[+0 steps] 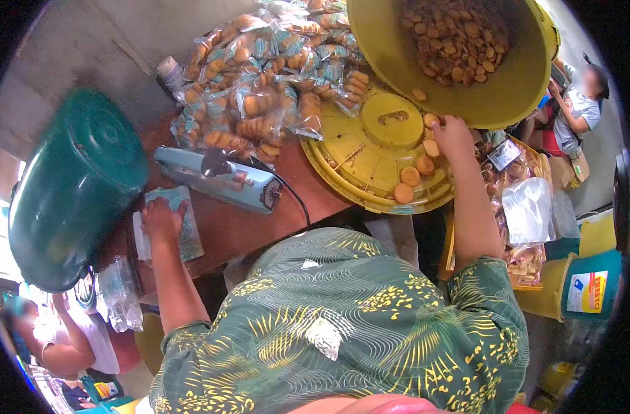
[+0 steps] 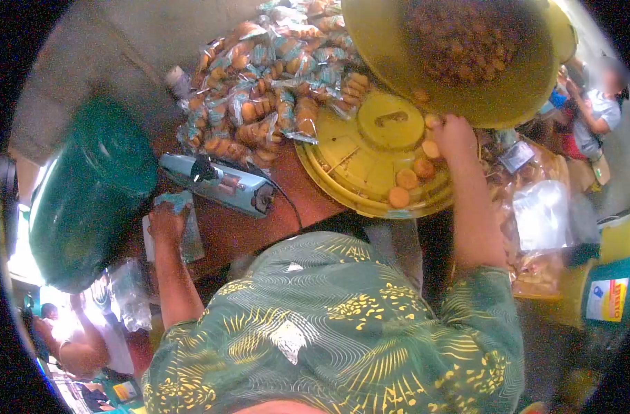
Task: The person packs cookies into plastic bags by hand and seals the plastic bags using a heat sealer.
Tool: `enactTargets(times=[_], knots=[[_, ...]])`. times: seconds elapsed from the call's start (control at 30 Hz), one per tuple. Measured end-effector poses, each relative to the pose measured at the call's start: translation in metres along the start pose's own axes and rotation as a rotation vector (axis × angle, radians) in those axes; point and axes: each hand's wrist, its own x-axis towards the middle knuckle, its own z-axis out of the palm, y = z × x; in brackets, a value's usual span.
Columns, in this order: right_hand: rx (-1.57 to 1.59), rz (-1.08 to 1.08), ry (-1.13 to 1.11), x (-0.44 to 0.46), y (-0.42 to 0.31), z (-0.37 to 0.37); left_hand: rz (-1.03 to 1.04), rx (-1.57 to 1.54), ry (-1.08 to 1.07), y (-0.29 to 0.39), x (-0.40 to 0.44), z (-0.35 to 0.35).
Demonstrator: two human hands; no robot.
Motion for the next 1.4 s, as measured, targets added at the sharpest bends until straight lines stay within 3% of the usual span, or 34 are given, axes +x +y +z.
enactTargets(times=[0.1, 0.17, 0.3, 0.4, 0.5, 0.6, 0.67, 0.73, 0.8, 0.87, 0.9, 0.93, 1.0, 1.1, 1.13, 1.2, 1.33, 1.4], knots=[[-0.025, 0.038, -0.029, 0.007, -0.007, 0.006, 0.006, -0.040, -0.042, -0.003, 0.008, 0.003], [0.175, -0.043, -0.077, 0.007, -0.011, 0.002, -0.005, -0.155, -0.058, -0.019, 0.024, 0.022], [0.563, -0.215, -0.137, -0.005, -0.011, 0.004, 0.140, -0.371, 0.133, -0.043, 0.042, 0.056], [0.401, -0.070, -0.101, -0.027, -0.012, -0.030, 0.080, -0.654, 0.272, -0.034, 0.032, 0.020], [0.210, -0.028, -0.382, -0.046, -0.017, -0.051, 0.070, -1.133, 0.446, -0.025, 0.032, -0.018], [0.281, -0.147, -0.181, -0.057, -0.004, -0.024, 0.093, -1.610, 0.668, 0.014, 0.002, -0.091], [0.397, -0.207, -0.180, -0.060, -0.007, -0.023, 0.579, -2.007, 0.439, 0.018, -0.004, -0.112], [0.452, -0.277, -0.163, -0.064, -0.014, -0.022, 0.968, -2.108, 0.291, 0.042, -0.016, -0.122], [0.446, -0.357, -0.132, -0.066, -0.022, -0.018, 1.106, -1.624, 0.638, 0.100, -0.045, -0.133], [0.423, -0.359, -0.181, -0.065, -0.028, -0.014, 1.249, -1.531, 0.082, 0.143, -0.074, -0.147], [0.410, -0.361, -0.205, -0.064, -0.032, -0.014, 1.300, -1.519, 0.017, 0.169, -0.078, -0.144], [0.525, -0.262, -0.239, -0.065, -0.040, -0.018, 1.220, -1.667, -0.176, 0.194, -0.088, -0.128], [0.759, -0.058, -0.301, -0.075, -0.058, -0.027, 1.108, -1.669, -0.254, 0.235, -0.085, -0.077], [0.692, -0.164, -0.248, -0.077, -0.050, -0.012, 1.003, -1.517, -0.063, 0.263, -0.080, -0.017], [0.551, -0.339, -0.110, -0.079, -0.053, -0.016, 0.988, -1.622, -0.224, 0.266, -0.081, -0.012], [0.460, -0.318, -0.027, -0.086, -0.060, -0.021, 0.927, -1.805, -0.572, 0.266, -0.085, -0.009], [0.459, -0.288, -0.075, -0.085, -0.070, -0.021, 1.088, -1.545, -0.493, 0.251, -0.083, -0.026], [0.469, -0.312, -0.065, -0.084, -0.073, -0.017, 0.998, -1.648, -0.493, 0.253, -0.083, -0.021]])
